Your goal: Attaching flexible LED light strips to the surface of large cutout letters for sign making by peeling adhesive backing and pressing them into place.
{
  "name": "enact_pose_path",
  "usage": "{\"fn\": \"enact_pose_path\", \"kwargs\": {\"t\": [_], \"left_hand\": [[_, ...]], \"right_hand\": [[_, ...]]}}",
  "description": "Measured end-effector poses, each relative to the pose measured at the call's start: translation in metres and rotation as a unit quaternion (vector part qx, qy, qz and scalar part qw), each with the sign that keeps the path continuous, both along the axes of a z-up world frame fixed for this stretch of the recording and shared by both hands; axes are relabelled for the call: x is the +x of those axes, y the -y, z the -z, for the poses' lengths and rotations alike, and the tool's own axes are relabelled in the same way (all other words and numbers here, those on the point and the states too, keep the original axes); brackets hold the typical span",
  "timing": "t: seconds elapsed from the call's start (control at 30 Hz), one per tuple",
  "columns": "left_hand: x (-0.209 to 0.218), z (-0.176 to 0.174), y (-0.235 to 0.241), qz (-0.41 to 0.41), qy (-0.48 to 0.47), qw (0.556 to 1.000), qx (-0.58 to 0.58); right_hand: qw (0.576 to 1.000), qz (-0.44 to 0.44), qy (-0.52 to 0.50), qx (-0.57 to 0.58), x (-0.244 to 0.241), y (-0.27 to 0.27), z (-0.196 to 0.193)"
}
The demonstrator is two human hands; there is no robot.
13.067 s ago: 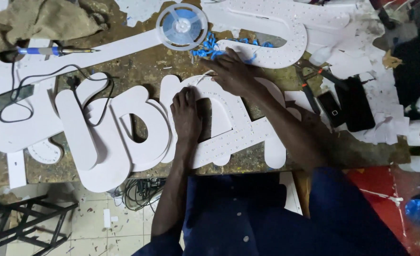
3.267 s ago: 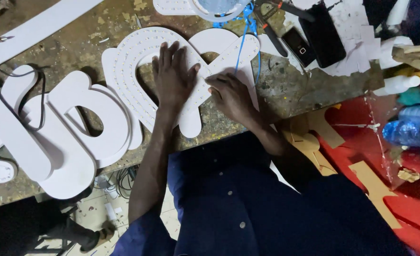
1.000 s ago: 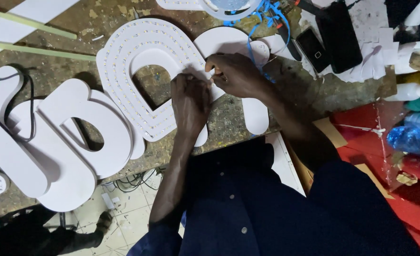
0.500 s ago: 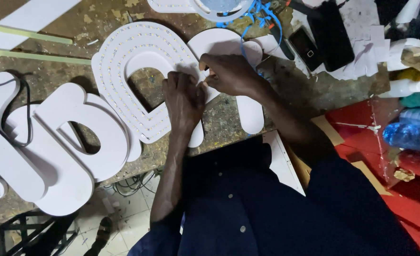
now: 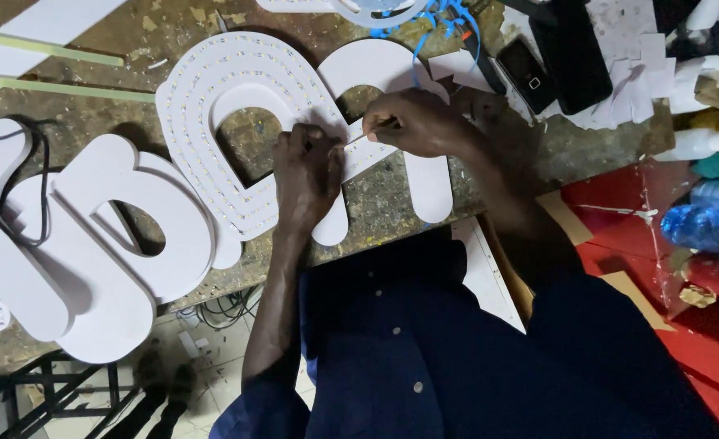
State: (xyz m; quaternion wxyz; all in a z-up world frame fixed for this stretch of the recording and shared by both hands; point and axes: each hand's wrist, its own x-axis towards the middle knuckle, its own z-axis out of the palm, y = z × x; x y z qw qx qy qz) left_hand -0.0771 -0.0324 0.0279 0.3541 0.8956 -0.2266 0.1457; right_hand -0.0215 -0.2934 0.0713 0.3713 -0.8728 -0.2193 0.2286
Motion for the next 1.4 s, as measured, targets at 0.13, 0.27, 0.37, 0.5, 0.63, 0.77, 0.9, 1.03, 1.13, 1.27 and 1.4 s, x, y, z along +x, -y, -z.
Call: {"fn": "enact_pose_path", "kwargs": {"t": [0.13, 0.27, 0.37, 0.5, 0.63, 0.77, 0.9, 1.03, 1.13, 1.27, 1.4], "left_hand": [[0.0, 0.001, -0.002, 0.003, -0.023, 1.0, -0.009], [-0.001, -0.004, 0.001, 0.0, -0.04, 0.999, -0.014], [-0.001, -0.009, 0.003, 0.007, -0.053, 0.998, -0.015], [-0.001, -0.005, 0.002, 0.002, -0.065, 0.998, -0.012], [-0.002, -0.007, 0.002, 0.003, -0.081, 0.997, 0.001], [-0.002, -0.009, 0.002, 0.007, -0.087, 0.996, 0.002], [0.0, -0.008, 0.0, 0.014, -0.09, 0.995, 0.025], [-0.001, -0.015, 0.002, 0.018, -0.087, 0.996, 0.016], [-0.005, -0.011, 0.007, 0.009, -0.079, 0.996, 0.036], [-0.014, 0.01, 0.027, -0.018, -0.024, 0.994, 0.108], [-0.026, 0.021, 0.039, -0.041, 0.031, 0.995, 0.086]], "right_hand": [[1.0, 0.015, 0.013, 0.024, 0.001, 0.001, 0.015], [0.995, 0.032, 0.084, 0.034, -0.001, -0.001, 0.026], [0.99, 0.039, 0.128, 0.048, -0.005, -0.001, 0.032], [0.985, 0.064, 0.154, 0.033, -0.009, -0.005, 0.031], [0.987, 0.064, 0.146, 0.024, -0.009, -0.006, 0.034], [0.987, 0.052, 0.152, 0.01, -0.01, -0.005, 0.037], [0.988, 0.043, 0.148, 0.011, -0.007, -0.003, 0.043], [0.988, 0.048, 0.144, 0.008, -0.008, -0.003, 0.043], [0.988, 0.055, 0.144, -0.01, -0.009, -0.005, 0.047], [0.989, 0.056, 0.132, -0.021, -0.008, -0.005, 0.042], [0.993, 0.075, 0.076, -0.042, -0.007, -0.007, 0.037]]}}
